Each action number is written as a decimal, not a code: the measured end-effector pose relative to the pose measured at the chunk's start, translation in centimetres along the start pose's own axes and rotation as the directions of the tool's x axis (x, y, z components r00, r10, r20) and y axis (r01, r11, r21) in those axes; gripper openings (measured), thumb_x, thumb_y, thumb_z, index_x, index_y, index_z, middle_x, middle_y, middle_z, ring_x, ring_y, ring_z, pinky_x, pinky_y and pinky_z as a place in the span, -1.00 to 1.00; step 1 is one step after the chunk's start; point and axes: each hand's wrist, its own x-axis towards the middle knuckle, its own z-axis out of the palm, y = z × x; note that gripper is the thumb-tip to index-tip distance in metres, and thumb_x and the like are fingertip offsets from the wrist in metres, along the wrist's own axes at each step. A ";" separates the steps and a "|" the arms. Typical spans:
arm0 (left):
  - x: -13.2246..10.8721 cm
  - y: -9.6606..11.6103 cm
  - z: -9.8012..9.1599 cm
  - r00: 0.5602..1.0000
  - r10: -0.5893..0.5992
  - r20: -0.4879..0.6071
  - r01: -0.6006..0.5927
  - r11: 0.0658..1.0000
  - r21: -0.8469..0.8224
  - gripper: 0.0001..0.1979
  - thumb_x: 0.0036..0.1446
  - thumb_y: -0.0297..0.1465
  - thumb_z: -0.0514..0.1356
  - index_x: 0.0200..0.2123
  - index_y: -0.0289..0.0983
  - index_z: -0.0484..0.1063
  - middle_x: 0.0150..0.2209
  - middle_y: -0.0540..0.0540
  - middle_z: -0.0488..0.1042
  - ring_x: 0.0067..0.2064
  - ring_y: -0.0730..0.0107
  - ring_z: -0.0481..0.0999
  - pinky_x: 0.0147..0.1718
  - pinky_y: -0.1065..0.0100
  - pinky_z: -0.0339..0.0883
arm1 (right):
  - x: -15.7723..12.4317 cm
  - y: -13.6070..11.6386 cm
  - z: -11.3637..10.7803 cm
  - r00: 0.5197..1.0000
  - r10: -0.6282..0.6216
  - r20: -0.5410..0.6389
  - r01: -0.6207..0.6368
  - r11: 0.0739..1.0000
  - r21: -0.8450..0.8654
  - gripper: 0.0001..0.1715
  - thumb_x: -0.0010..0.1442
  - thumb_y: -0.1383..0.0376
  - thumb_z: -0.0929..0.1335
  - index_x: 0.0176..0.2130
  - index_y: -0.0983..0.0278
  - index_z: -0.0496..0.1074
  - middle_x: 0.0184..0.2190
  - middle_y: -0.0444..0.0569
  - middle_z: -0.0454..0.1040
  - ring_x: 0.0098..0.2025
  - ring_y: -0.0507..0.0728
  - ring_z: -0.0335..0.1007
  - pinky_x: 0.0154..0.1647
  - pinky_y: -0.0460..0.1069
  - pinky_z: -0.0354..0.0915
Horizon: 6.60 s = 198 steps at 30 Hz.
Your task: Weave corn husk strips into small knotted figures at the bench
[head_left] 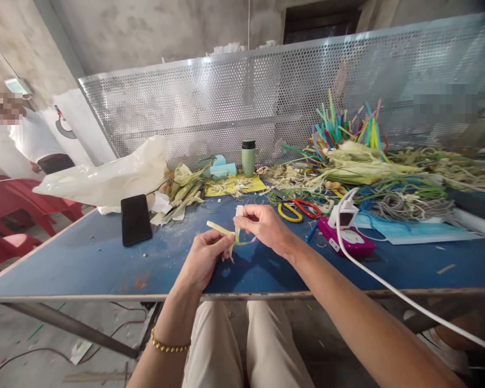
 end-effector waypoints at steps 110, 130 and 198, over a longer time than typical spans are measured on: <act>0.2 0.5 0.1 0.986 0.099 -0.137 -0.140 0.934 -0.329 -0.80 -0.02 -0.36 0.40 -0.39 -0.40 0.53 -0.49 0.00 0.40 -0.50 0.62 0.28 -0.50 0.54 0.17 | -0.4 -0.3 2.0 0.974 -0.226 0.026 0.226 0.951 -0.210 -0.73 0.15 0.34 0.33 -0.56 0.30 0.30 -0.62 -0.19 0.25 -0.54 -0.04 0.10 -0.49 -0.11 0.05; -0.2 1.3 -0.1 0.989 -0.122 -0.080 0.058 0.829 -0.557 -0.91 -0.04 -0.49 0.34 -0.42 -0.41 0.53 -0.49 -0.04 0.46 -0.47 0.54 0.42 -0.47 0.51 0.36 | -0.5 -0.6 1.4 0.971 -0.227 0.072 0.226 0.974 0.028 -0.89 0.19 0.31 0.35 -0.36 0.32 0.43 -0.49 -0.17 0.38 -0.45 -0.04 0.21 -0.41 -0.14 0.18; -0.5 0.4 0.6 0.998 -0.070 -0.007 0.070 0.997 -0.038 -0.77 -0.14 -0.32 0.40 -0.57 -0.39 0.52 -0.60 -0.04 0.38 -0.59 0.62 0.15 -0.58 0.43 -0.07 | 0.0 -0.1 0.4 0.954 -0.258 -0.155 0.231 0.957 -0.174 -0.84 0.23 0.25 0.34 -0.29 0.30 0.47 -0.34 -0.03 0.47 -0.33 0.05 0.34 -0.27 -0.05 0.23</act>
